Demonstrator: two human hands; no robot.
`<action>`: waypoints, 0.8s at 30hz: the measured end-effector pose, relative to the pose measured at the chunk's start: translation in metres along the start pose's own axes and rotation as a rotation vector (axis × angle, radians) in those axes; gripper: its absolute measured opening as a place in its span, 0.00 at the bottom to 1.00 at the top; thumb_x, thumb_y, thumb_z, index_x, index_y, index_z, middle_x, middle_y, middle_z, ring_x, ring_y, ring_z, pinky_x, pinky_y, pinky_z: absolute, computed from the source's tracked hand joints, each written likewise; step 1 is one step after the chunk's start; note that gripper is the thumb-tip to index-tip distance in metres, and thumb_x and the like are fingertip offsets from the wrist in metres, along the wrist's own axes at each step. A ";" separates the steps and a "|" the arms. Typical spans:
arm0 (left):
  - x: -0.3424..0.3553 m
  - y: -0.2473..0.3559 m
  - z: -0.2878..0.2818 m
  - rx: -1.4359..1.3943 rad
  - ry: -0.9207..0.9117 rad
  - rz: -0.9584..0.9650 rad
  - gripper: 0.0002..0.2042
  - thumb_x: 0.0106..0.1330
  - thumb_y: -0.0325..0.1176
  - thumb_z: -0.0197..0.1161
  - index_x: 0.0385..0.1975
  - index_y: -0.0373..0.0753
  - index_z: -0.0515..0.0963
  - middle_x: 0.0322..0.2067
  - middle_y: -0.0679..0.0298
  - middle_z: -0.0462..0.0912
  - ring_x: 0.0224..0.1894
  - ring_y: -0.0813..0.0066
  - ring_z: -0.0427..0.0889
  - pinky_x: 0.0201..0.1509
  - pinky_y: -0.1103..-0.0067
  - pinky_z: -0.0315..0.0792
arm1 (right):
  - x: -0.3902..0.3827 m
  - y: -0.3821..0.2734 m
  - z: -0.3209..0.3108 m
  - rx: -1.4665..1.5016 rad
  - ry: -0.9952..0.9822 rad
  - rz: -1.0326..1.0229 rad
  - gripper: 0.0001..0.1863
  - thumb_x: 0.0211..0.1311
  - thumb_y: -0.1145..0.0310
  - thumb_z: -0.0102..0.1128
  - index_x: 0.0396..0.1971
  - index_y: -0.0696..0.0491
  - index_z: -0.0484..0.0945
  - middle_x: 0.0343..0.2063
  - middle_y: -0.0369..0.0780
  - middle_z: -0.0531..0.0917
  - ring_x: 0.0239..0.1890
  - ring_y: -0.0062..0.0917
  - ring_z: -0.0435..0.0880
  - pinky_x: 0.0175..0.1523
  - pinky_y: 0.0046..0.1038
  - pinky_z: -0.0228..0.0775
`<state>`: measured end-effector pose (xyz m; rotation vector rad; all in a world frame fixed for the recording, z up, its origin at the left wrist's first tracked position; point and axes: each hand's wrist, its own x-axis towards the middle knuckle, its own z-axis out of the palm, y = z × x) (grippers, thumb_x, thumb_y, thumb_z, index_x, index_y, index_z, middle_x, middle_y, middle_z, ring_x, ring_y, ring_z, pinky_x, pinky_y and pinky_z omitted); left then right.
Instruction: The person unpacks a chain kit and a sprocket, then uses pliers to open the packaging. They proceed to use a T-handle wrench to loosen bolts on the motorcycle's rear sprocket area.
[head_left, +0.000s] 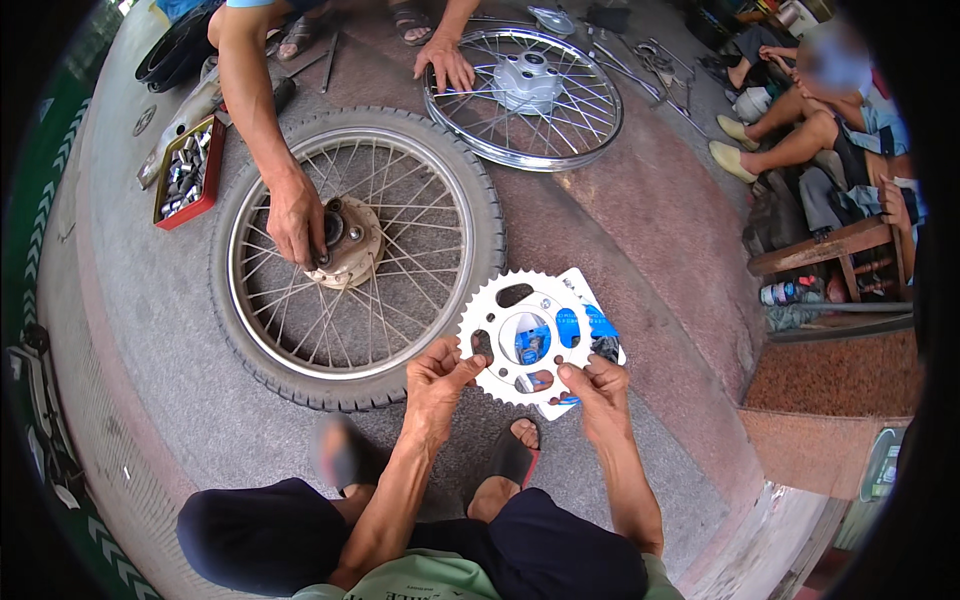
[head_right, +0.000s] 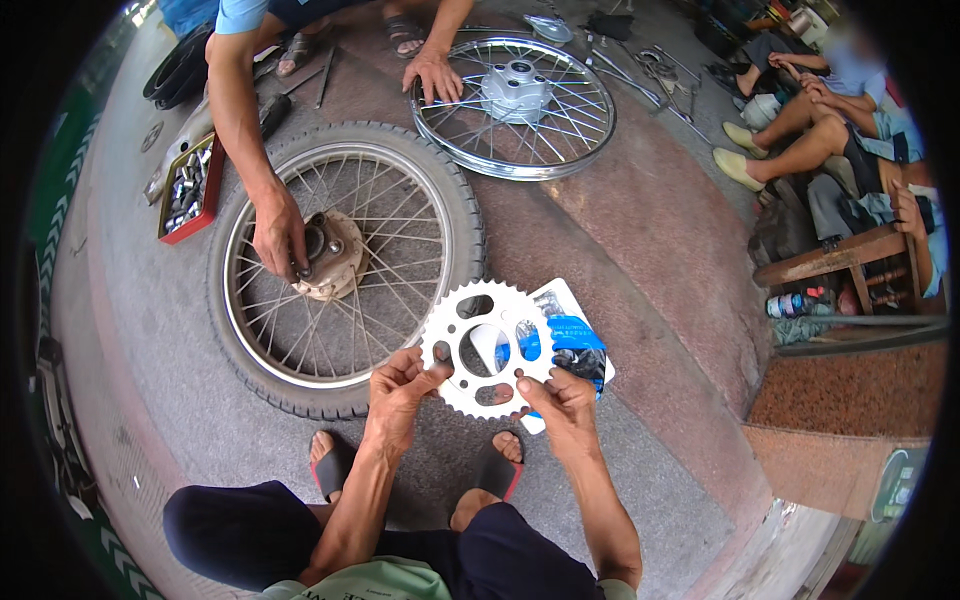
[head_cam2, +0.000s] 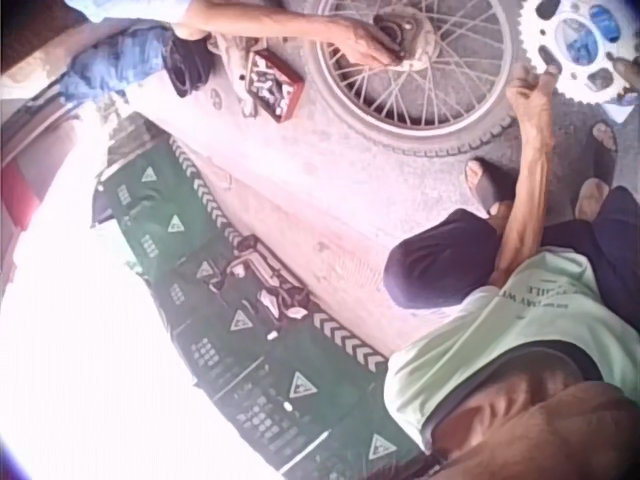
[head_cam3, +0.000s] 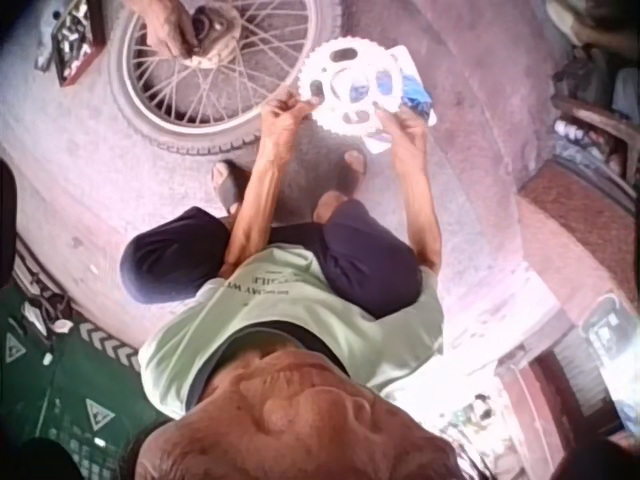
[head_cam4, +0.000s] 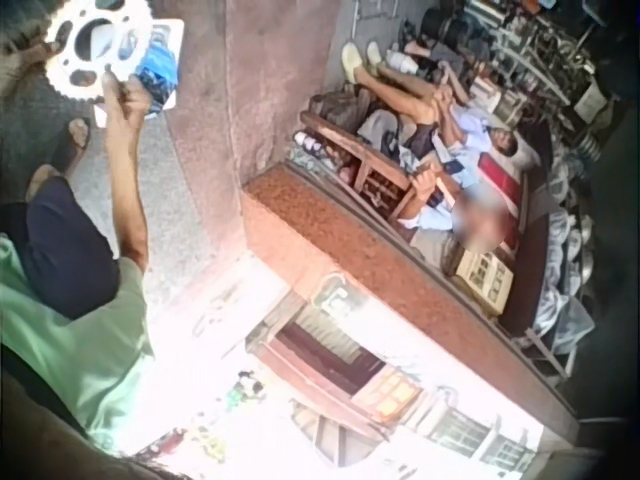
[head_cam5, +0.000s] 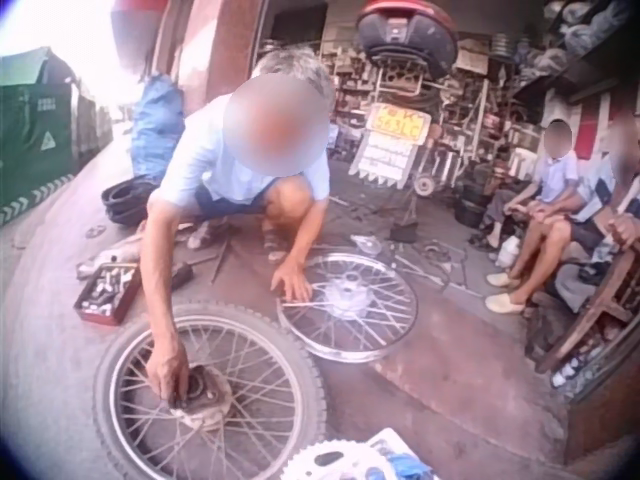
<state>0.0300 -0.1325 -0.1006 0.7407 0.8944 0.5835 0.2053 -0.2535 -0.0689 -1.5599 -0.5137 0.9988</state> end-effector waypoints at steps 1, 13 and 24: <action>0.001 -0.003 -0.003 0.038 -0.013 0.003 0.10 0.61 0.30 0.65 0.40 0.36 0.78 0.32 0.66 0.84 0.38 0.82 0.80 0.38 0.82 0.71 | -0.005 0.000 -0.003 -0.180 -0.019 -0.088 0.08 0.58 0.69 0.65 0.32 0.59 0.81 0.25 0.39 0.85 0.26 0.23 0.84 0.27 0.23 0.72; 0.007 0.004 -0.018 -0.920 -0.342 -0.415 0.29 0.67 0.53 0.47 0.58 0.33 0.66 0.50 0.47 0.75 0.54 0.50 0.76 0.47 0.62 0.76 | -0.017 -0.032 0.021 -1.431 -0.225 -1.165 0.14 0.56 0.66 0.59 0.42 0.54 0.80 0.44 0.43 0.82 0.52 0.34 0.79 0.55 0.34 0.69; -0.001 0.027 -0.016 -0.928 -0.257 -0.235 0.22 0.68 0.44 0.55 0.53 0.32 0.69 0.54 0.46 0.73 0.49 0.44 0.79 0.50 0.51 0.75 | -0.013 -0.082 0.042 -1.309 -0.269 -0.885 0.17 0.54 0.77 0.59 0.46 0.55 0.79 0.51 0.44 0.79 0.55 0.39 0.76 0.58 0.39 0.68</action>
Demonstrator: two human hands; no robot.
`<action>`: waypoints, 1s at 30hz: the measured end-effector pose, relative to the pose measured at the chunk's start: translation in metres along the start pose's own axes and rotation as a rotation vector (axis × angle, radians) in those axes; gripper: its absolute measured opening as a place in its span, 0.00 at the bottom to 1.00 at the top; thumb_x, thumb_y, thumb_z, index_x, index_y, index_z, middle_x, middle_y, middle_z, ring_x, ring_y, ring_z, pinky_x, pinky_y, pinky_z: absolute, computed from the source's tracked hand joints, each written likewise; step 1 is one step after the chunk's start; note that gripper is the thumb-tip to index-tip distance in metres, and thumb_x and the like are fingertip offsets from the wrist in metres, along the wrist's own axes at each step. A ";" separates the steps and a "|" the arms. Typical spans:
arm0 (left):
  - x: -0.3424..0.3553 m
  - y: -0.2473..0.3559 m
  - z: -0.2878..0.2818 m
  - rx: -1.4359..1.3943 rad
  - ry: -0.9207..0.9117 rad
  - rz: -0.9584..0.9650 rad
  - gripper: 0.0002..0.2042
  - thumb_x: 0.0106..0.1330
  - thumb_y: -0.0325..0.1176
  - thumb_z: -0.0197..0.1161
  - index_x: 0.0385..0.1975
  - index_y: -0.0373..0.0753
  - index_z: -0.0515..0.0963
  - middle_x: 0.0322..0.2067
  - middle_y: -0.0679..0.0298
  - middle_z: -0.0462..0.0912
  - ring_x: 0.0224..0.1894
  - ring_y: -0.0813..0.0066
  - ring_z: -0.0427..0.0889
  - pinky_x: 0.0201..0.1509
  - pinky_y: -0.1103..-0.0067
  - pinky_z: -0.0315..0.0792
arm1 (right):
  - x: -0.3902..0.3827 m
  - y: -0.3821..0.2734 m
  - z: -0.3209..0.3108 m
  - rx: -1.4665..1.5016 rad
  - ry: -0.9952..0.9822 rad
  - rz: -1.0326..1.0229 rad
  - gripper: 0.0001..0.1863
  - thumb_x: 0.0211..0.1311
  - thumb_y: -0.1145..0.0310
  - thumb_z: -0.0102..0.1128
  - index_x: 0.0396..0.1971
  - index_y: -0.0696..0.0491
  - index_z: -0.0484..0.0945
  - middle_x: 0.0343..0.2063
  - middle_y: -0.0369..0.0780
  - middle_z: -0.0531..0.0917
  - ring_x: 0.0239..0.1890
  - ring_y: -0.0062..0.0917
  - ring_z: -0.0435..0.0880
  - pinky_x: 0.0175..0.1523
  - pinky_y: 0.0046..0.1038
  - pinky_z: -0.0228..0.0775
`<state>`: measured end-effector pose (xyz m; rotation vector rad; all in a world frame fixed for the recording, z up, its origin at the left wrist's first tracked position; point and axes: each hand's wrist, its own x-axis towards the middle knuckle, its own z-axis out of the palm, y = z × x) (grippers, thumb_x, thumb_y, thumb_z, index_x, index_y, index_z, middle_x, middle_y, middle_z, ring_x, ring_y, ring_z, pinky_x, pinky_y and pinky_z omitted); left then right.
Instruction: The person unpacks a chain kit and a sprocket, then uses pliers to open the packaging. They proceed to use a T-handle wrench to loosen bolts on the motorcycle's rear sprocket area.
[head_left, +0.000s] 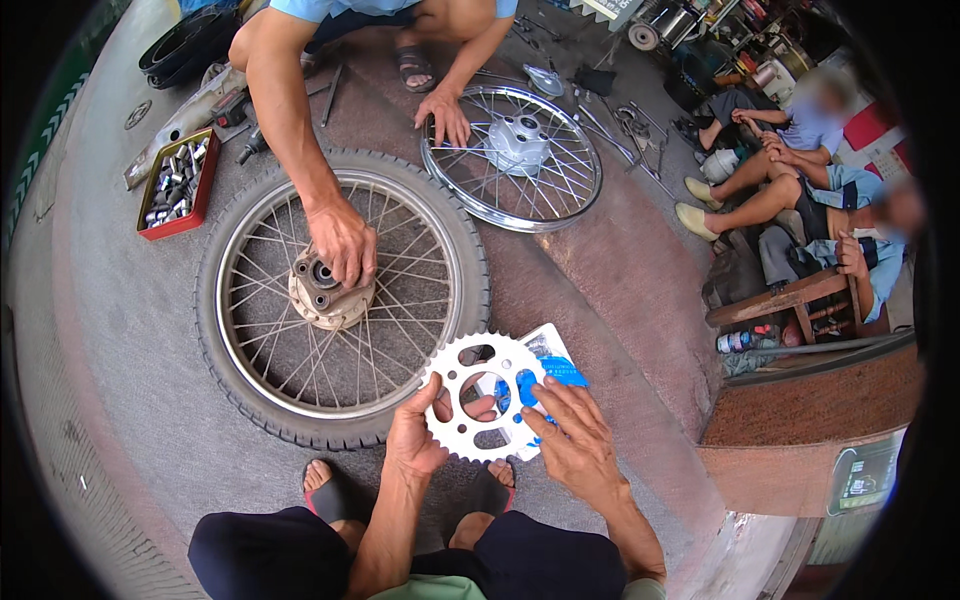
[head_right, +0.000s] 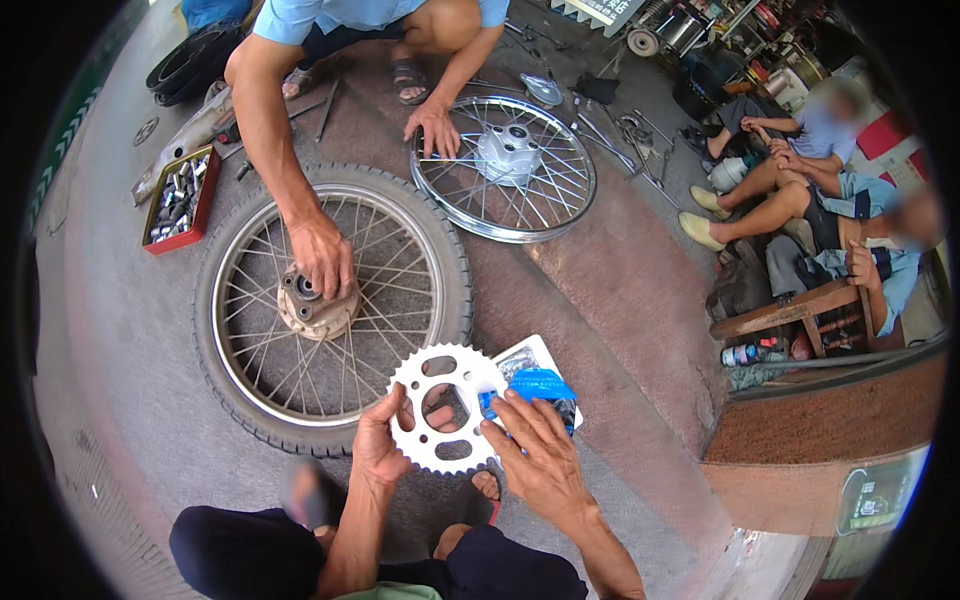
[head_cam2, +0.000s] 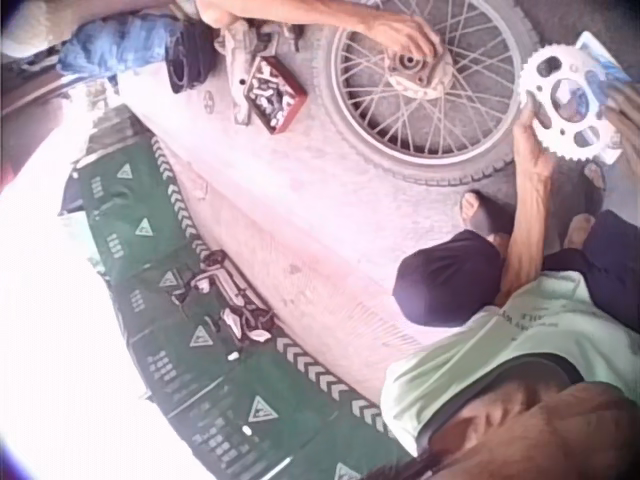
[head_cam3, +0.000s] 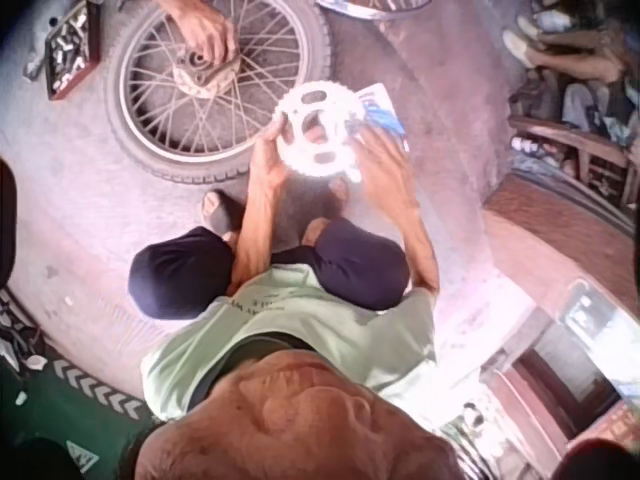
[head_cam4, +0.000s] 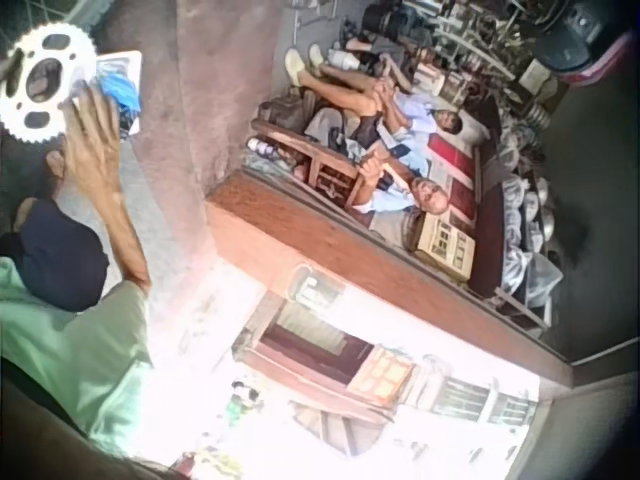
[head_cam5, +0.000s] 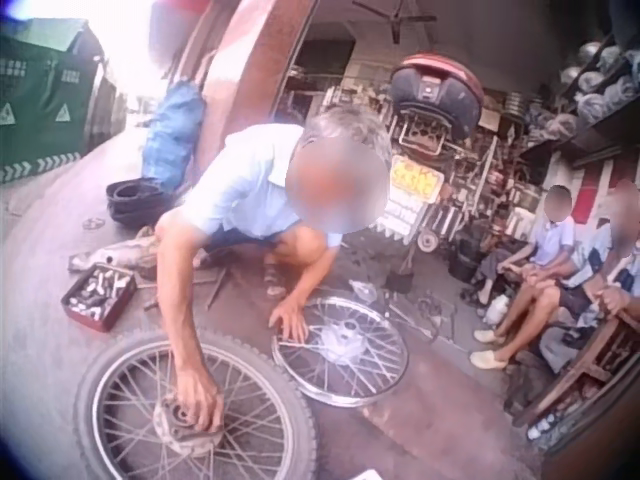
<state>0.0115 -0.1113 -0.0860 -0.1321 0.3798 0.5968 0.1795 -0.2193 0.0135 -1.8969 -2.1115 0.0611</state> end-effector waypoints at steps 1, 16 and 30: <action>0.000 0.005 0.003 -0.009 -0.011 0.006 0.19 0.68 0.43 0.55 0.46 0.31 0.71 0.48 0.49 0.75 0.48 0.44 0.79 0.49 0.51 0.76 | 0.003 0.001 -0.003 0.085 0.090 0.084 0.17 0.55 0.78 0.58 0.46 0.59 0.78 0.52 0.46 0.78 0.53 0.38 0.79 0.55 0.38 0.71; -0.001 0.036 0.020 -0.021 -0.044 -0.034 0.16 0.68 0.37 0.56 0.18 0.38 0.69 0.16 0.67 0.62 0.39 0.51 0.83 0.41 0.55 0.80 | 0.059 -0.033 -0.036 1.096 -0.110 0.966 0.10 0.58 0.68 0.65 0.34 0.60 0.80 0.23 0.38 0.81 0.23 0.20 0.79 0.23 0.21 0.68; 0.043 -0.009 -0.021 -0.046 0.116 -0.078 0.40 0.66 0.65 0.43 0.62 0.32 0.60 0.54 0.55 0.74 0.54 0.54 0.75 0.54 0.58 0.70 | 0.010 0.036 0.030 1.492 0.219 1.085 0.09 0.58 0.70 0.64 0.35 0.59 0.80 0.30 0.38 0.83 0.30 0.22 0.81 0.33 0.28 0.73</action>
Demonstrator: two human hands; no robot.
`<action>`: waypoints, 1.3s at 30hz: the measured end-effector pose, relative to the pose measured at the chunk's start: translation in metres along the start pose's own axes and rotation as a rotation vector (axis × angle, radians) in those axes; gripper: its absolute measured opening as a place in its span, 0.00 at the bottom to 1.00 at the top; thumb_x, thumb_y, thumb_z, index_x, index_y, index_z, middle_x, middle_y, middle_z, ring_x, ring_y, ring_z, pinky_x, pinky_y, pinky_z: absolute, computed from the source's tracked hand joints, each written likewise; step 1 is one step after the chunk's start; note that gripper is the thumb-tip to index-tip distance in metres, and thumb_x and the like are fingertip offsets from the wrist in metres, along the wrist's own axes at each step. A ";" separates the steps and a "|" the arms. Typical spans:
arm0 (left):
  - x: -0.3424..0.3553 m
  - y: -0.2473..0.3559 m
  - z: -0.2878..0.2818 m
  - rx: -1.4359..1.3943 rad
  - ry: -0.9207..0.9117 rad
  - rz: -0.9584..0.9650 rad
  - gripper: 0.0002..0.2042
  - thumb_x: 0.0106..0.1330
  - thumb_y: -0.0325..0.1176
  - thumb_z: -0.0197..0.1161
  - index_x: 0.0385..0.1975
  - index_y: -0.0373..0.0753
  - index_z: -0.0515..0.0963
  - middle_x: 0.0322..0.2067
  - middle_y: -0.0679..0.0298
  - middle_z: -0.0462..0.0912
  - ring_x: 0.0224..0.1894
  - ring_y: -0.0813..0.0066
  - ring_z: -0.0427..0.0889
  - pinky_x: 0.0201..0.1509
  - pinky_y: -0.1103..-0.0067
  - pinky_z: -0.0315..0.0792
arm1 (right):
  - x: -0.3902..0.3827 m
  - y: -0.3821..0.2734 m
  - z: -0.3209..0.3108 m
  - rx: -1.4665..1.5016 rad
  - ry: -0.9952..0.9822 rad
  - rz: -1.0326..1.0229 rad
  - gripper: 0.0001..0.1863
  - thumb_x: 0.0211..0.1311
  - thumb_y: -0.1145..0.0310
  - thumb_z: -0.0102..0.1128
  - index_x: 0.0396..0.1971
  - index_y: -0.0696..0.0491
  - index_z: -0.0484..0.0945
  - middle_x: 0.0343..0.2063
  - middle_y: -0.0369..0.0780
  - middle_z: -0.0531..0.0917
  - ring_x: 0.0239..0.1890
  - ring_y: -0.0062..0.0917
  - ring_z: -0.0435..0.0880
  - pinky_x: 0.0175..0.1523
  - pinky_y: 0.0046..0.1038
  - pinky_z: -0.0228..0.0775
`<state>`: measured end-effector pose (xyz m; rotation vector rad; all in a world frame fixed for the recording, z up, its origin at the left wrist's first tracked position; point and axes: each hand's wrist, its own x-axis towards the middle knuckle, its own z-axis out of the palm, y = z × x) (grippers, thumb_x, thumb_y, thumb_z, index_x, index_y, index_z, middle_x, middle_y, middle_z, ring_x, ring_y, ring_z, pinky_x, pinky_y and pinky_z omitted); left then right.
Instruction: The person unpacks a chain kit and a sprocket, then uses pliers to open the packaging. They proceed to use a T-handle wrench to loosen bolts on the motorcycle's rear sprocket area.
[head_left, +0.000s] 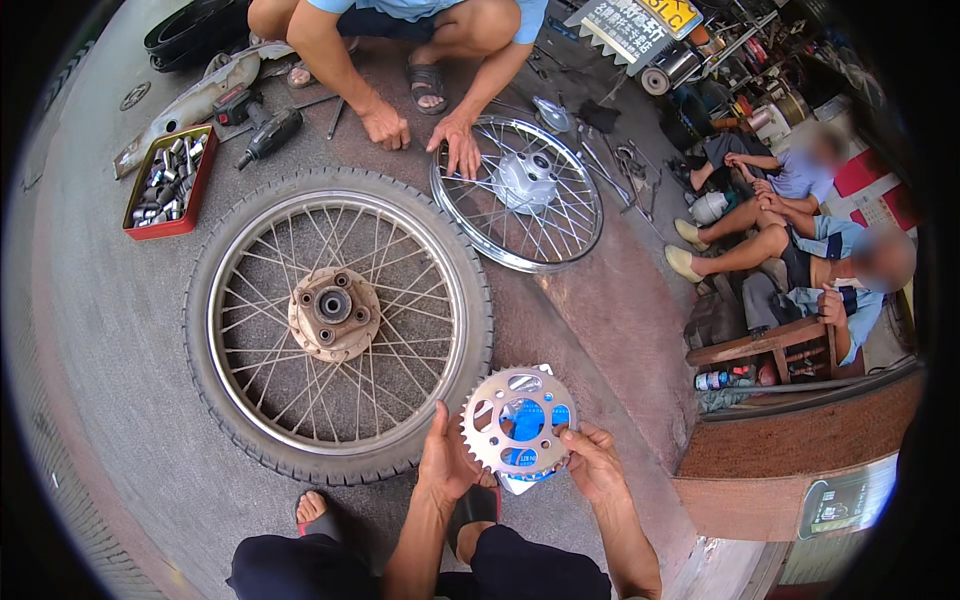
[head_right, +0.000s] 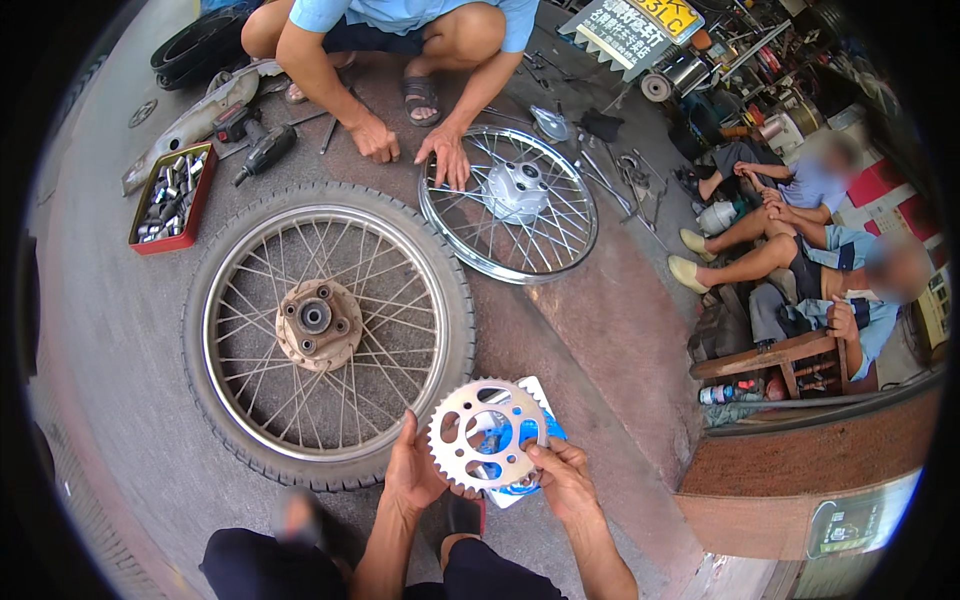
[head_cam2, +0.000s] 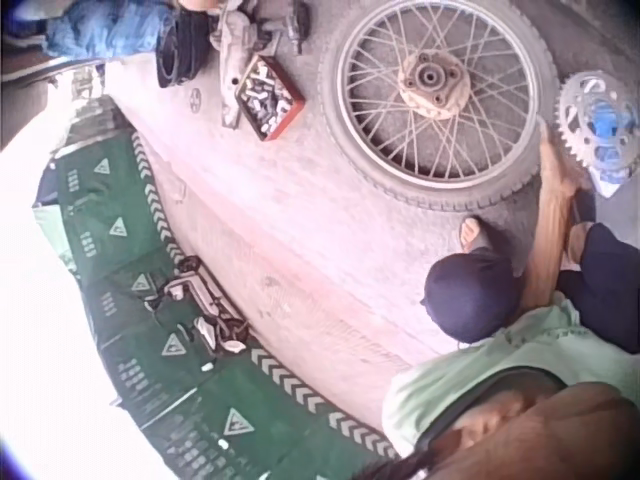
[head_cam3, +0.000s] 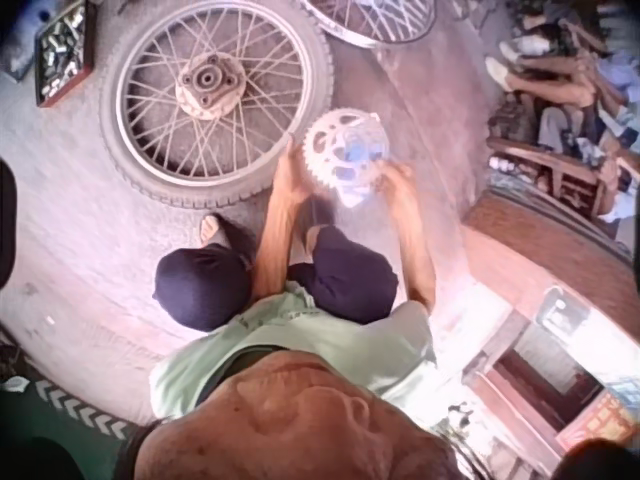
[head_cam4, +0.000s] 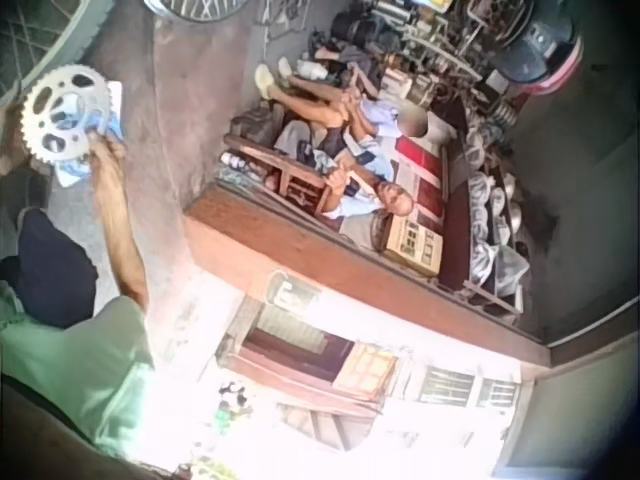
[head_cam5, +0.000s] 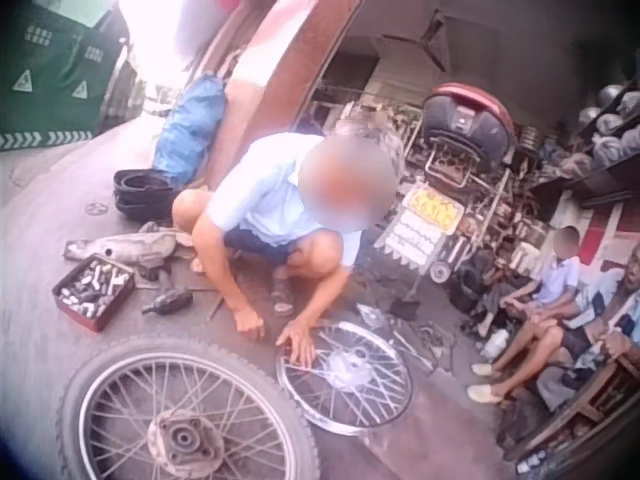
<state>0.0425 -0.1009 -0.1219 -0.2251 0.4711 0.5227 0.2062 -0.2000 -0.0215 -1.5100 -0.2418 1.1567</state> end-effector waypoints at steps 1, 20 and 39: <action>0.003 -0.001 -0.010 0.151 0.128 0.058 0.42 0.64 0.68 0.44 0.63 0.32 0.58 0.53 0.56 0.75 0.53 0.59 0.74 0.54 0.64 0.69 | 0.016 -0.009 0.002 -0.003 -0.017 -0.020 0.09 0.58 0.70 0.64 0.35 0.59 0.80 0.30 0.38 0.83 0.30 0.21 0.81 0.34 0.28 0.73; 0.044 -0.007 -0.030 1.929 0.838 0.243 0.29 0.46 0.35 0.72 0.48 0.47 0.65 0.40 0.56 0.76 0.41 0.51 0.80 0.40 0.60 0.71 | 0.468 -0.144 0.007 0.682 0.118 -0.302 0.07 0.60 0.74 0.61 0.35 0.61 0.75 0.32 0.46 0.81 0.31 0.31 0.82 0.32 0.27 0.76; 0.047 0.010 -0.021 2.062 0.664 0.182 0.29 0.46 0.36 0.73 0.46 0.43 0.63 0.39 0.49 0.79 0.41 0.47 0.80 0.42 0.60 0.72 | 0.243 -0.001 -0.082 -0.527 -0.180 -0.067 0.13 0.64 0.65 0.58 0.39 0.60 0.78 0.31 0.44 0.84 0.27 0.24 0.83 0.29 0.23 0.76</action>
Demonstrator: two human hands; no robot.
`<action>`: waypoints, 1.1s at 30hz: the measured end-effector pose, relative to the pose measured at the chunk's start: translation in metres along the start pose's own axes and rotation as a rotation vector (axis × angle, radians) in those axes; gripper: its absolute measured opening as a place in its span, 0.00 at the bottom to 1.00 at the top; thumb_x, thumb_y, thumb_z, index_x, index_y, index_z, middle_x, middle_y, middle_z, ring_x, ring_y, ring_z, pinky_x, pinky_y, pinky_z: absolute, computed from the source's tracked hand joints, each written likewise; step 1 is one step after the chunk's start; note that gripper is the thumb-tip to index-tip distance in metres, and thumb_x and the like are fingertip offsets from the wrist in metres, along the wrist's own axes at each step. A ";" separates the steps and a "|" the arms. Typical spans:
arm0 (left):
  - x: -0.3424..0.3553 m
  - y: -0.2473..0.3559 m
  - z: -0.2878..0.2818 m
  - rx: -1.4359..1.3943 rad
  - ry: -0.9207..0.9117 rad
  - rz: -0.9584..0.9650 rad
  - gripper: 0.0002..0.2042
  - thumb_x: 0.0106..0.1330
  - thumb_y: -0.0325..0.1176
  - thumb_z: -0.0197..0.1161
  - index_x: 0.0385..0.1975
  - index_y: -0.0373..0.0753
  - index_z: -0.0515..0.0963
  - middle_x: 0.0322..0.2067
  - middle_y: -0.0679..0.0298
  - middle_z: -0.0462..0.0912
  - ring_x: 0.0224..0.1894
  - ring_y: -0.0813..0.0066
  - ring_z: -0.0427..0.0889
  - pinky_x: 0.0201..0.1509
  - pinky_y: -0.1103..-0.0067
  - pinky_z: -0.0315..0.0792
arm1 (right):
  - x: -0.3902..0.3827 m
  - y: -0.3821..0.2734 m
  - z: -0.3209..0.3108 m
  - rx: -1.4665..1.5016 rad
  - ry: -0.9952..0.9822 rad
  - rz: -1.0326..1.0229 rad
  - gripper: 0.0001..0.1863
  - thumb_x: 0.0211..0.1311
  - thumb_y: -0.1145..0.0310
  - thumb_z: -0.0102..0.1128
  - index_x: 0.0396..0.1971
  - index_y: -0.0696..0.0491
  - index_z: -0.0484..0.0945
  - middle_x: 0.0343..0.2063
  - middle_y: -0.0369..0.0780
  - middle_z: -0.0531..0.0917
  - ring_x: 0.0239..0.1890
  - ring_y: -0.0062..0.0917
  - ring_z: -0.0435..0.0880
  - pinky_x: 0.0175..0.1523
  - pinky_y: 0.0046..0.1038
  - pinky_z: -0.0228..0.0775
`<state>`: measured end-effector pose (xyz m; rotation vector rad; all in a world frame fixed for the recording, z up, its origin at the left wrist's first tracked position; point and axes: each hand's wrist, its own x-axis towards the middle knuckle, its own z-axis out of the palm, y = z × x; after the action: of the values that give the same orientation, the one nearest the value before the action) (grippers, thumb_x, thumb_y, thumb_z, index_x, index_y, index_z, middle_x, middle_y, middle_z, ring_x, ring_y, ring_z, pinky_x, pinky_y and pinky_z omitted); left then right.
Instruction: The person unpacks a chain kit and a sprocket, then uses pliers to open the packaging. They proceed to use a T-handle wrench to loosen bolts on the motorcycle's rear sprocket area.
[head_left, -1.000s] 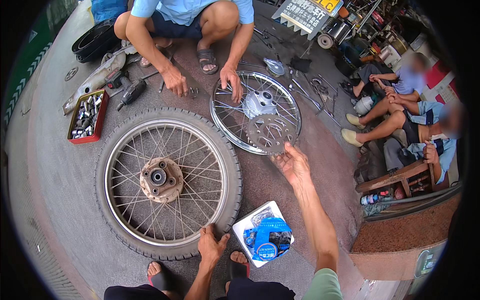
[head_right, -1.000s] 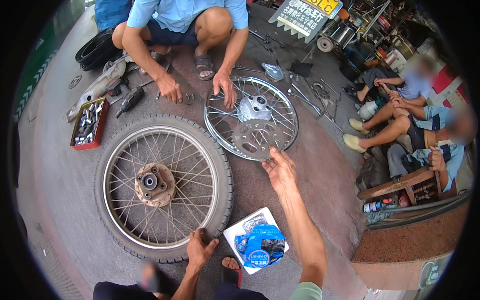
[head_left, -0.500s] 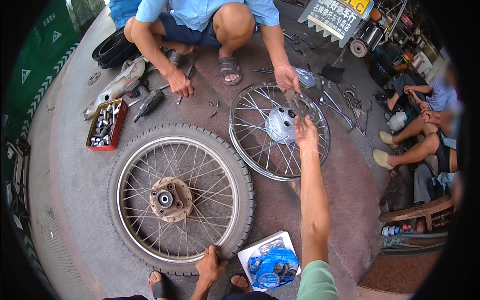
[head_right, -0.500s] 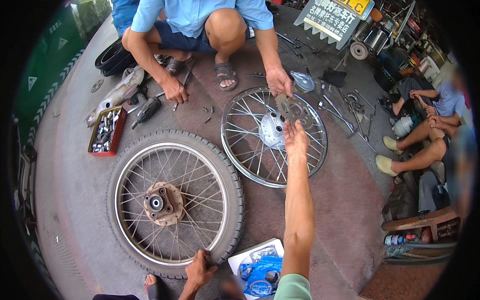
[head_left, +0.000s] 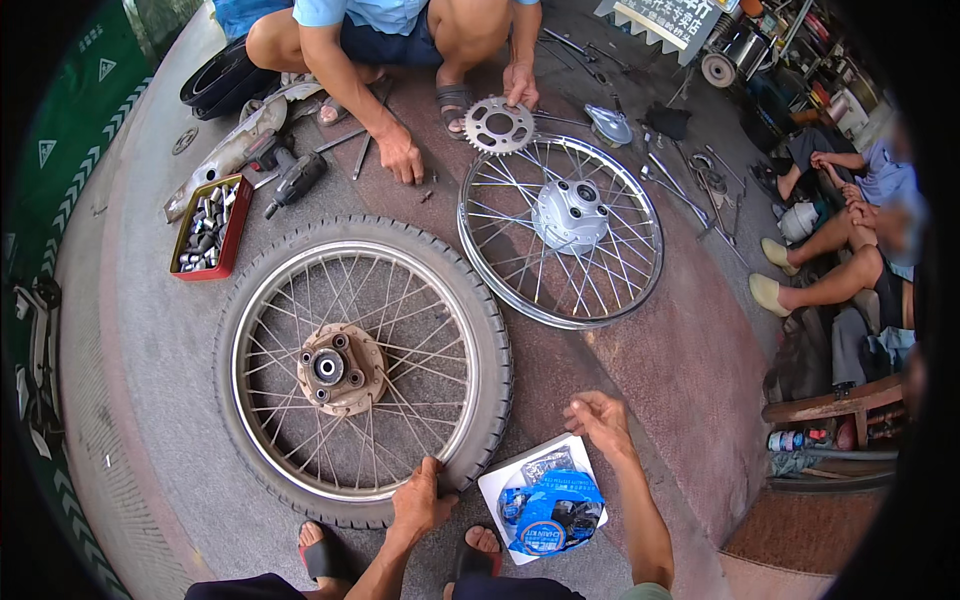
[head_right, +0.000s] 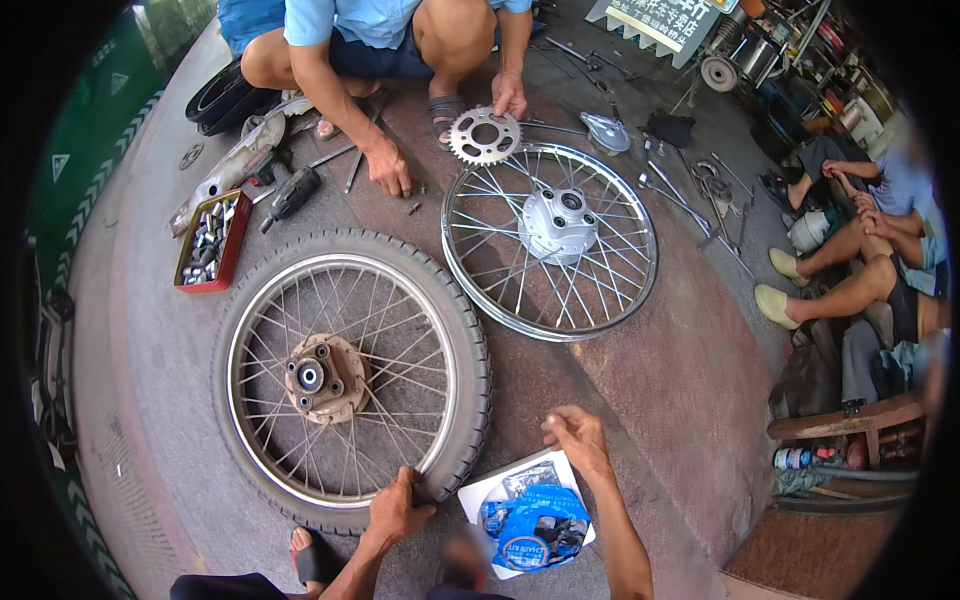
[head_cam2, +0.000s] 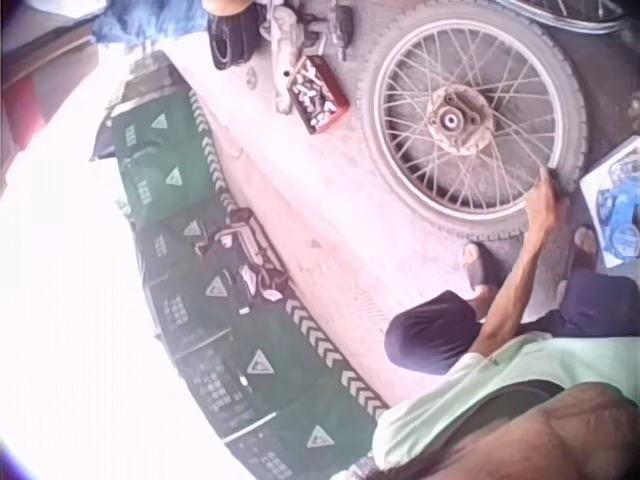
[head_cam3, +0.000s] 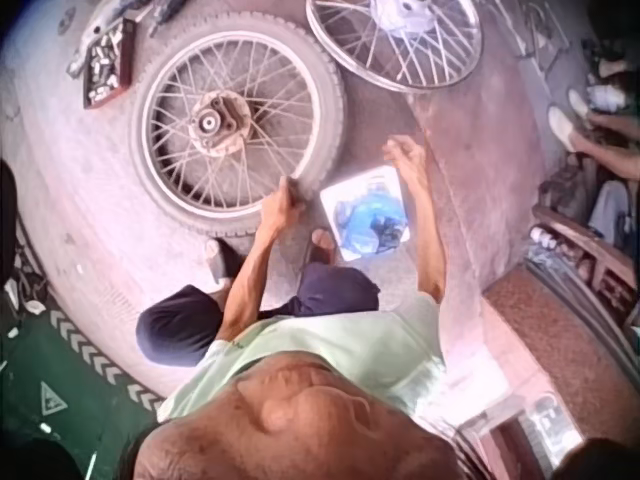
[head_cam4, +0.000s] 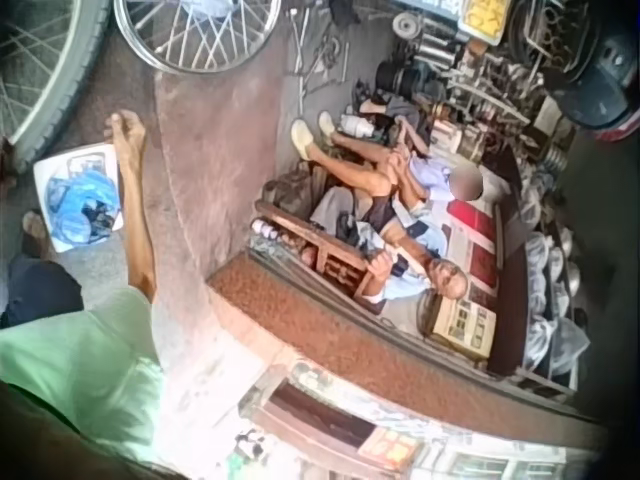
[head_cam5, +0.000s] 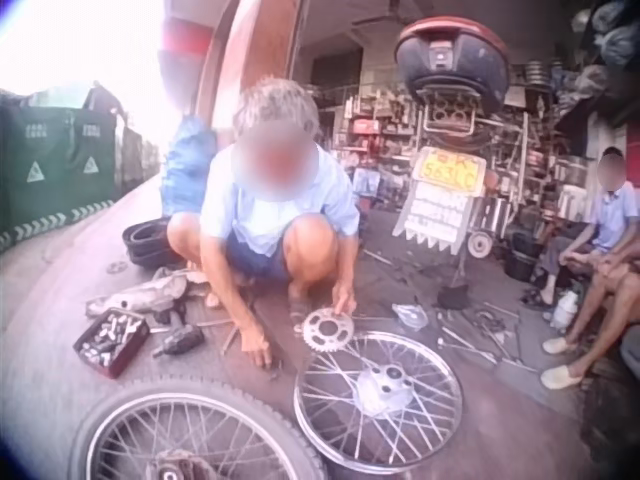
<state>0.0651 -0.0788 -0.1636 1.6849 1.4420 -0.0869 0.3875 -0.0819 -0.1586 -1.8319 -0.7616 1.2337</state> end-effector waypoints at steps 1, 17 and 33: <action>0.003 -0.002 -0.001 0.027 0.003 0.050 0.29 0.46 0.36 0.73 0.46 0.42 0.63 0.39 0.49 0.79 0.41 0.47 0.80 0.42 0.60 0.73 | -0.032 0.028 -0.006 0.020 0.052 0.012 0.13 0.64 0.65 0.58 0.39 0.61 0.78 0.31 0.44 0.84 0.28 0.24 0.83 0.29 0.23 0.76; 0.000 0.023 -0.086 0.688 -0.579 0.570 0.22 0.61 0.47 0.61 0.44 0.32 0.74 0.38 0.48 0.81 0.44 0.50 0.81 0.49 0.60 0.72 | -0.229 0.116 0.033 -0.681 0.731 0.040 0.27 0.52 0.64 0.68 0.51 0.58 0.72 0.47 0.53 0.78 0.46 0.43 0.80 0.51 0.40 0.73; -0.038 0.005 0.019 0.435 -0.612 0.540 0.19 0.65 0.45 0.54 0.42 0.33 0.75 0.40 0.45 0.80 0.47 0.48 0.79 0.51 0.60 0.71 | -0.211 0.168 0.038 0.050 0.788 0.171 0.36 0.39 0.76 0.70 0.54 0.64 0.67 0.42 0.49 0.79 0.42 0.36 0.81 0.50 0.37 0.72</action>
<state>0.0661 -0.1201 -0.1507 2.0975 0.5098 -0.5926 0.2869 -0.3294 -0.2132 -2.1365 -0.1321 0.5188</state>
